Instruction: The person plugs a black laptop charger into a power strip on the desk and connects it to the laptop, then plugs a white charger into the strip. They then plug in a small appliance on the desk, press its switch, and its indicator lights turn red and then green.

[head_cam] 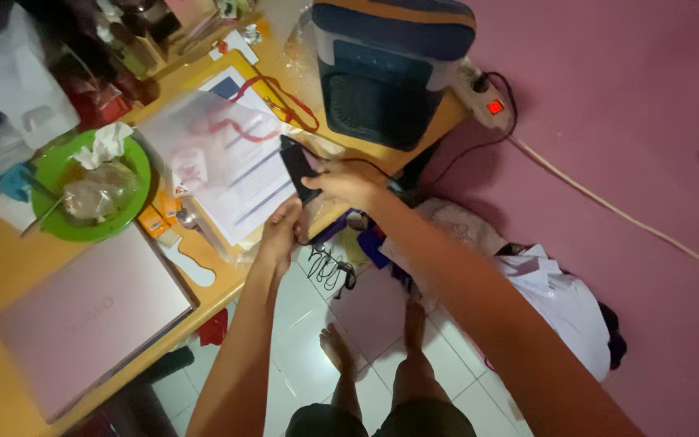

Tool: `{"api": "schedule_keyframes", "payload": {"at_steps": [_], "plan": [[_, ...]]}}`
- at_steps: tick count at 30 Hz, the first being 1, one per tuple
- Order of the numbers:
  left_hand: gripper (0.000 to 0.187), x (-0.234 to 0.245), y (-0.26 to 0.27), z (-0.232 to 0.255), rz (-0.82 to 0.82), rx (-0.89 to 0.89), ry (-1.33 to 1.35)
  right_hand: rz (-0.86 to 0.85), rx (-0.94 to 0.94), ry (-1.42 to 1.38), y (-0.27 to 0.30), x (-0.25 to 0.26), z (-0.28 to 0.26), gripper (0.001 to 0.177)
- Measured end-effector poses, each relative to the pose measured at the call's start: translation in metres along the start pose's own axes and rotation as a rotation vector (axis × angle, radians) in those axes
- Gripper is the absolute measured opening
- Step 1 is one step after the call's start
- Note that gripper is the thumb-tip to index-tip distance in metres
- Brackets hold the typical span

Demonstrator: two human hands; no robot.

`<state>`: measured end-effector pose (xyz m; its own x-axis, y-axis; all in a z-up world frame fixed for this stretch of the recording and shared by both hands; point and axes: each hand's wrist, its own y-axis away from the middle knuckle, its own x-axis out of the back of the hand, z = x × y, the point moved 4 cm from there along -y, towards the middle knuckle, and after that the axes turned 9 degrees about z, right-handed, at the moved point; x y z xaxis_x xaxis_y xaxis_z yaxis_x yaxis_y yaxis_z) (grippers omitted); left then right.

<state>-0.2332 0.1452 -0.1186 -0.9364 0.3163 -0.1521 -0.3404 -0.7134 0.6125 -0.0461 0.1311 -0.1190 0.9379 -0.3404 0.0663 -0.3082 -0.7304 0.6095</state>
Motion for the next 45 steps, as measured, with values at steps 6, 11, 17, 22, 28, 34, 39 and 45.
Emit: {"api": "schedule_keyframes", "payload": {"at_steps": [6, 11, 17, 22, 28, 34, 39, 45], "plan": [[0.049, 0.013, -0.002, 0.011, -0.047, 0.007, 0.098, 0.081, 0.002, -0.204, -0.044, -0.021, 0.009, 0.053], [0.028, 0.026, -0.008, 0.003, -0.059, 0.012, 0.211, -0.008, 0.02, -0.346, -0.094, -0.039, 0.028, 0.037], [0.02, 0.041, -0.036, -0.021, 0.076, -0.053, 0.397, 0.165, 0.076, -0.179, -0.107, -0.047, 0.036, 0.027], [0.014, 0.043, -0.049, -0.032, 0.245, -0.119, 0.378, 0.553, 0.402, 0.338, -0.083, -0.038, 0.015, 0.035], [0.01, 0.049, -0.044, -0.035, 0.304, -0.181, 0.321, 0.515, 0.668, 0.206, -0.077, -0.039, 0.039, 0.033], [0.009, 0.055, -0.056, -0.044, 0.299, -0.126, 0.417, 0.4, 0.619, 0.547, -0.011, -0.068, 0.116, 0.012], [0.009, 0.05, -0.057, -0.047, 0.278, -0.249, 0.367, 0.063, 0.467, 0.476, 0.037, -0.1, 0.136, 0.015], [0.022, 0.06, -0.017, -0.04, 0.437, -0.387, -0.036, -0.052, 0.125, 0.26, 0.053, -0.096, 0.109, 0.019]]}}
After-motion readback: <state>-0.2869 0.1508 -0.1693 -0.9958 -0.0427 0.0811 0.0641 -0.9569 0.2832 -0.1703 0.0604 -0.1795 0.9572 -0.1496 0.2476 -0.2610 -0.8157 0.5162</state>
